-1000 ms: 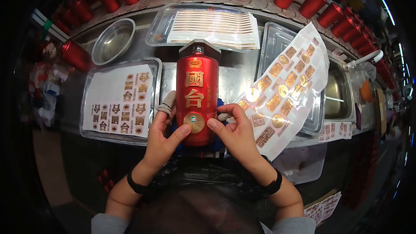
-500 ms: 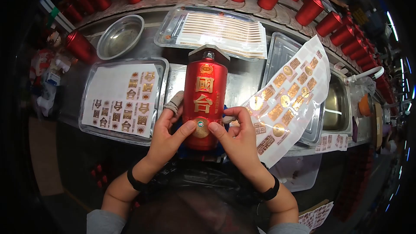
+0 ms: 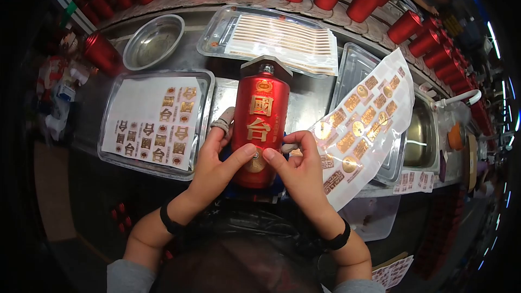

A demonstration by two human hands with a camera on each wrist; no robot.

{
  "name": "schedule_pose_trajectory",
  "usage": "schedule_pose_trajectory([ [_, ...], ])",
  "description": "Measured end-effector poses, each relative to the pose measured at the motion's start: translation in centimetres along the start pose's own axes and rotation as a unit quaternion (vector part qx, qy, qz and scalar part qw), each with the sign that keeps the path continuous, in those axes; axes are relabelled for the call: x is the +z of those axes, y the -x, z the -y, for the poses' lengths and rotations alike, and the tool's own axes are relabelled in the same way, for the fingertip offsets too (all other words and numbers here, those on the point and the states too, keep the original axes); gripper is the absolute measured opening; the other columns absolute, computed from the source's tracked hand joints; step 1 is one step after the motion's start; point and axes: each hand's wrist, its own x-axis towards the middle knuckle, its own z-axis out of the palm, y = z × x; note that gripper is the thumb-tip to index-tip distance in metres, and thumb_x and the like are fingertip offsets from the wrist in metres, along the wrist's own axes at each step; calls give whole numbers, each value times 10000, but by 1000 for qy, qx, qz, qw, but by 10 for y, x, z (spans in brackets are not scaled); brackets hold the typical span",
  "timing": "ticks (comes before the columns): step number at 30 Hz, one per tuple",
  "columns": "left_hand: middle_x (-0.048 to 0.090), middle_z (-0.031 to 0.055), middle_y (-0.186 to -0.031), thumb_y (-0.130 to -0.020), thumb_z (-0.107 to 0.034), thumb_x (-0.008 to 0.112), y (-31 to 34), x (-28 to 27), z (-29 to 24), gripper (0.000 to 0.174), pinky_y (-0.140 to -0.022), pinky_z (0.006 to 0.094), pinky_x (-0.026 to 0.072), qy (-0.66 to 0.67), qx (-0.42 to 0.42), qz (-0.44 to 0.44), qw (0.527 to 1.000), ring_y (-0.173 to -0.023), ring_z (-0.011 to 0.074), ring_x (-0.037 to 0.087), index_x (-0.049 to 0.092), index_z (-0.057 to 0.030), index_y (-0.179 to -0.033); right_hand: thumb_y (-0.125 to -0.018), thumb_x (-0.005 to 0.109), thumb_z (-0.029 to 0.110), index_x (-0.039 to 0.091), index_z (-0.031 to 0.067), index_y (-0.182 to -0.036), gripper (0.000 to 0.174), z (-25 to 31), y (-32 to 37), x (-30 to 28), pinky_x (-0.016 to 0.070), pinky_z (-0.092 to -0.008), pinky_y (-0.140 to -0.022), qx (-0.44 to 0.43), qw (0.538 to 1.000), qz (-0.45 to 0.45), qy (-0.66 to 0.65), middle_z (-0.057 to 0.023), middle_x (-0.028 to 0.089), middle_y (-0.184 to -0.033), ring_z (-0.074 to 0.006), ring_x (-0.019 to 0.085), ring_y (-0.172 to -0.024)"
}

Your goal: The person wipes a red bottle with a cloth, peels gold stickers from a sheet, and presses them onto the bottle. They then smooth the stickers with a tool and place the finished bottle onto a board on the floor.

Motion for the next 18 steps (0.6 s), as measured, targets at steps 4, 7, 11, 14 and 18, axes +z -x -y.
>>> schedule_pose_trajectory([
  [4, 609, 180, -1225, -871, -218, 753, -1, 5, 4, 620, -967, 330, 480, -22, 11, -28, 999, -1122, 208, 609, 446, 85, -1318, -854, 790, 221, 475, 46, -1086, 429, -5, -4, 1, 254, -158, -435, -11, 1000, -5, 18, 65, 495, -706, 40, 349, -500],
  [7, 611, 184, -1219, -872, -219, 752, -3, 5, 10, 622, -979, 342, 471, 4, 24, -24, 999, -1127, 209, 602, 448, 90, -1318, -852, 790, 209, 476, 41, -1105, 437, -5, -3, 1, 260, -156, -442, -8, 1000, -4, 12, 61, 499, -717, 37, 351, -505],
  [11, 519, 217, -1355, -882, -205, 746, 1, -7, 15, 716, -1079, 359, 395, -10, 23, -19, 999, -1284, 243, 505, 370, 91, -1414, -847, 791, 183, 482, 28, -1153, 461, -7, 2, 0, 278, -150, -463, -13, 1000, -11, 6, 45, 518, -774, 32, 369, -522],
  [14, 421, 225, -1461, -886, -191, 743, 16, -15, 20, 788, -1143, 367, 320, 33, -14, -9, 999, -1391, 265, 399, 298, 82, -1477, -844, 790, 166, 485, 21, -1183, 478, -2, 21, -4, 295, -149, -477, -17, 999, -18, 33, 35, 532, -823, 27, 381, -535],
  [18, 391, 212, -1491, -882, -178, 744, 24, -22, 24, 803, -1161, 370, 288, -19, 12, 43, 999, -1415, 280, 366, 286, 69, -1494, -833, 805, 168, 483, 19, -1183, 498, -7, 29, -3, 306, -150, -478, 11, 998, 16, 67, 39, 528, -835, 22, 389, -536],
])
